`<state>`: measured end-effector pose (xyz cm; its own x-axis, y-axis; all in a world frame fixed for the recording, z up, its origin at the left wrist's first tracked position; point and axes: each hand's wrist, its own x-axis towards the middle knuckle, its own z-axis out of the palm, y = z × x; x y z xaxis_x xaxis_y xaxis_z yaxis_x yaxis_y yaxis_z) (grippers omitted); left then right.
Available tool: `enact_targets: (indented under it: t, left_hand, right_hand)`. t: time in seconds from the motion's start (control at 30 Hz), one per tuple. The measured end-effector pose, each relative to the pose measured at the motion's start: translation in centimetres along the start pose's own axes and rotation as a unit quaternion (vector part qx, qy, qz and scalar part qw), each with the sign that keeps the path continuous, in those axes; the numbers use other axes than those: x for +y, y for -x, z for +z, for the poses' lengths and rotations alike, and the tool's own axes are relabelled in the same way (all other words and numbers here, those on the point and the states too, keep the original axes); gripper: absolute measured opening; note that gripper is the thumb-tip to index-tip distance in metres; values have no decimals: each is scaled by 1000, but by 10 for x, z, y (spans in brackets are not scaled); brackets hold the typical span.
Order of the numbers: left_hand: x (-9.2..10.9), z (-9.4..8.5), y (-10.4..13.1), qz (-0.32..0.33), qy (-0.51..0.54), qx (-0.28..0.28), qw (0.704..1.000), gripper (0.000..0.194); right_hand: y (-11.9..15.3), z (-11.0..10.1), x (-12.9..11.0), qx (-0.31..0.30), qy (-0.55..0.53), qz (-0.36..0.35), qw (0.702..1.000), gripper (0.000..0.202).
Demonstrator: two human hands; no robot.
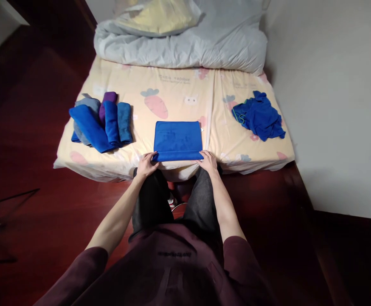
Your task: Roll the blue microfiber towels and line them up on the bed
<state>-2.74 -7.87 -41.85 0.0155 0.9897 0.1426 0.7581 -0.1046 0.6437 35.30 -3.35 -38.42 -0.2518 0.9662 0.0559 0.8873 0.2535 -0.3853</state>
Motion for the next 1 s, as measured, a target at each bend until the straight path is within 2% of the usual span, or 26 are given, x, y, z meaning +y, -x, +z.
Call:
enact_targets:
  t: [0.2, 0.43, 0.73, 1.0]
  left_hand:
    - [-3, 2, -2, -10, 10, 12, 1000, 55]
    - [-4, 6, -6, -7, 38, 43, 998, 56]
    - [-7, 5, -4, -14, 45, 53, 997, 56]
    - [-6, 5, -3, -35, 32, 73, 996, 37]
  right_hand:
    - [-2, 2, -2, 3, -9, 15, 1000, 45]
    - [-9, 7, -3, 8, -28, 42, 999, 56]
    - [-7, 5, -8, 23, -14, 69, 997, 57]
    - [-8, 1, -14, 30, -9, 90, 995, 52]
